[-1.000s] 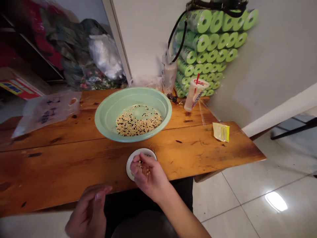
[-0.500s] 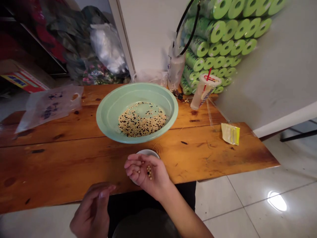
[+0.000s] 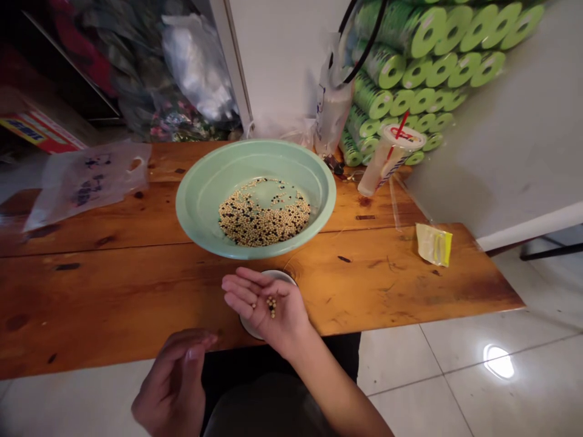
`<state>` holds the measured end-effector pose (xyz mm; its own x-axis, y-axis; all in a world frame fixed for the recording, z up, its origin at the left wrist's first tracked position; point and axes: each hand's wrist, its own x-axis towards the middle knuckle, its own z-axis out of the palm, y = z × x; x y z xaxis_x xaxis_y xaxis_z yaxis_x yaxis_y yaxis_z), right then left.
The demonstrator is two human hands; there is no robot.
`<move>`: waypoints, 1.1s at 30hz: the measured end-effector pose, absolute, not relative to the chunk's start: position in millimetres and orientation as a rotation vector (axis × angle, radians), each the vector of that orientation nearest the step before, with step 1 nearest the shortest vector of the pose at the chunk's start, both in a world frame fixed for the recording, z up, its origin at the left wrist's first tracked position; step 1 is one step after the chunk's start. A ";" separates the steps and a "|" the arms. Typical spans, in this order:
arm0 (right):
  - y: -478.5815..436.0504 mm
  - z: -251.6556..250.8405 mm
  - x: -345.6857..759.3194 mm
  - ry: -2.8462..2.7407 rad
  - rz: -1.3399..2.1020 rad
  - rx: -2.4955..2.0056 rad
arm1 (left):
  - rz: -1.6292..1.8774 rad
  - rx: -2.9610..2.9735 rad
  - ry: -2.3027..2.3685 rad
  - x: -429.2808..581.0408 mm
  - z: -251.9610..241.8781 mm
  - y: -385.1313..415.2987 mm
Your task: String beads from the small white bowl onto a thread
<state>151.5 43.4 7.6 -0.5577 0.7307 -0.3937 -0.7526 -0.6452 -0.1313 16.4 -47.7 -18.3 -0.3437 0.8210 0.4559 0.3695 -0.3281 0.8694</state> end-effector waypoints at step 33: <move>48.2 -1.1 144.5 0.059 2.272 -0.484 | 1.612 1.719 1.523 15.6 -19.3 -53.1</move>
<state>144.5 48.2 -1.1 -0.6107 0.7047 -0.3613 -0.7226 -0.6825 -0.1098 15.6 -53.1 -19.3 -0.2145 0.8356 0.5057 0.4578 -0.3714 0.8078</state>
